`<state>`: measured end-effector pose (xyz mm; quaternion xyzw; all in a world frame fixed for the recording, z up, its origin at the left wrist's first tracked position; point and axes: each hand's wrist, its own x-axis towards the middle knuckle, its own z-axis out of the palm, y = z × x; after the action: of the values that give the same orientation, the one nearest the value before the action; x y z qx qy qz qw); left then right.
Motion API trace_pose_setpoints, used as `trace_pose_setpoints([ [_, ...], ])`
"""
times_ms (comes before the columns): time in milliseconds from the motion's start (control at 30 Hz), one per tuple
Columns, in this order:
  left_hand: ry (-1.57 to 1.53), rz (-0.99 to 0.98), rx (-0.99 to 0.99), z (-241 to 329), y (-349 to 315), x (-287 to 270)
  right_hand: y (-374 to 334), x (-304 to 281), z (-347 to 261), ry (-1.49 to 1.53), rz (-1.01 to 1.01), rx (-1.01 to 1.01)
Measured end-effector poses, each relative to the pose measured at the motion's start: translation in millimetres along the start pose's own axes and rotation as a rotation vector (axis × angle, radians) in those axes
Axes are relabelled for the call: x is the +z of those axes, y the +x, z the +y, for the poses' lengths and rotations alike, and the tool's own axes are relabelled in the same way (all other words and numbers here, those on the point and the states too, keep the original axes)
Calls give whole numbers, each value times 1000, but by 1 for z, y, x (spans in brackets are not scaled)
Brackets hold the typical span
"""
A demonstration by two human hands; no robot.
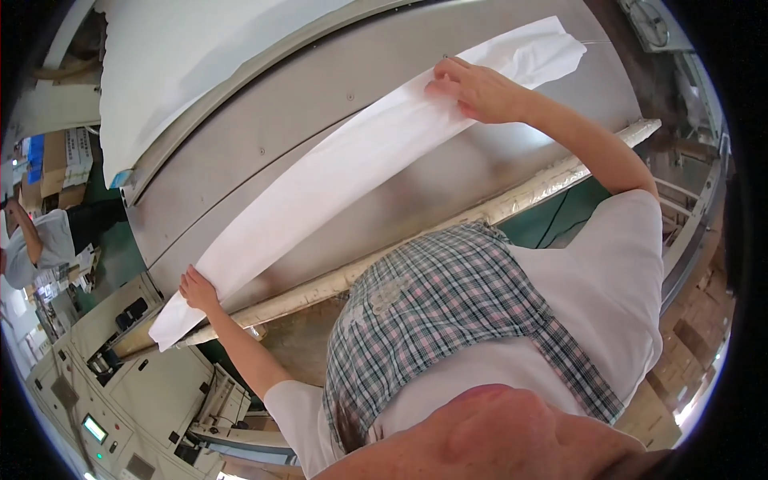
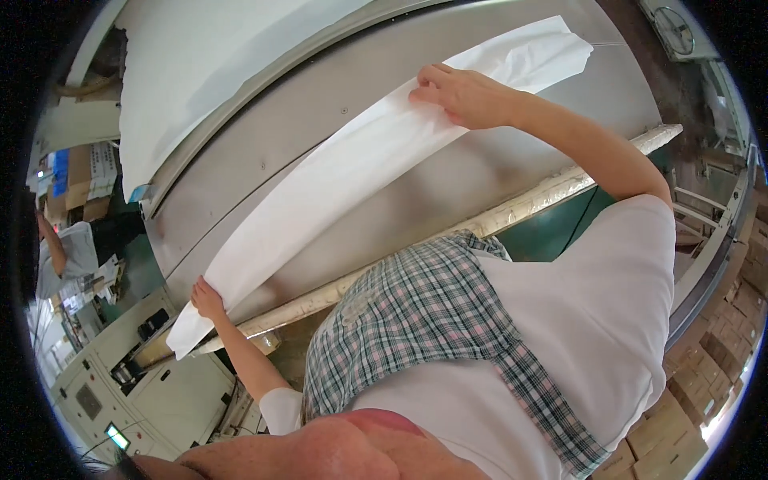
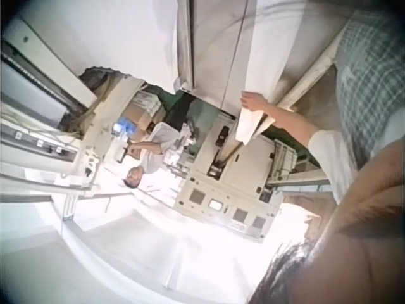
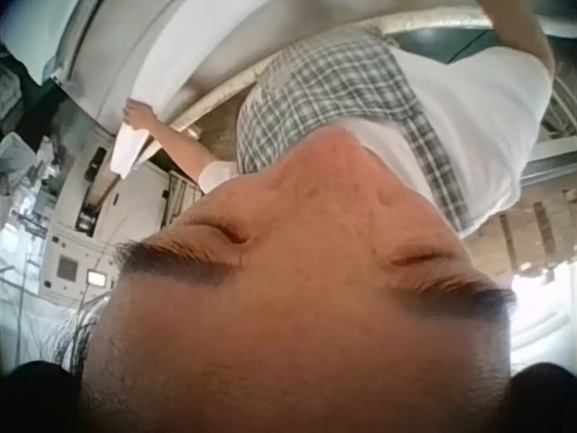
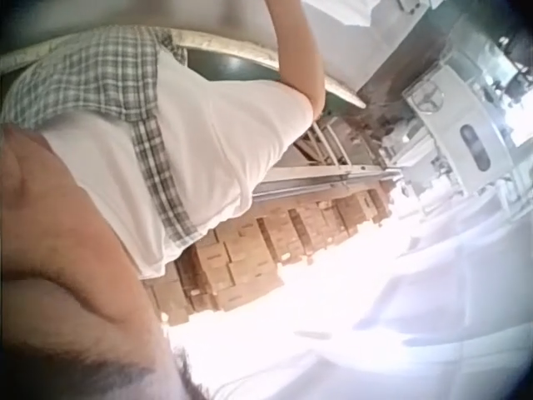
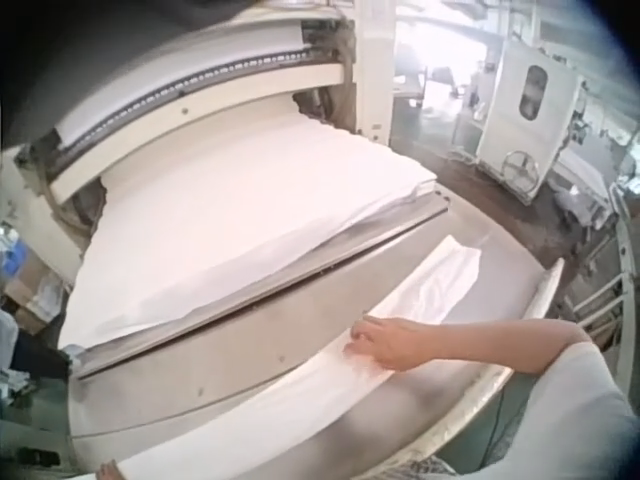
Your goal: Pulling and folding large white sheets of material at an industrial roller machine.
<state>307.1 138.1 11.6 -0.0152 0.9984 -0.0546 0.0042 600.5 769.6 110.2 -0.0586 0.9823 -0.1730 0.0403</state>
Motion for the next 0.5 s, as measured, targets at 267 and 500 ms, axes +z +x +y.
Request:
trace_pose_setpoints([
  [267,35,6,-36,5,-1,-3,-33,-19,27,-41,-28,89],
  [500,8,18,-29,5,0,-1,-60,-28,56,-301,-24,239],
])
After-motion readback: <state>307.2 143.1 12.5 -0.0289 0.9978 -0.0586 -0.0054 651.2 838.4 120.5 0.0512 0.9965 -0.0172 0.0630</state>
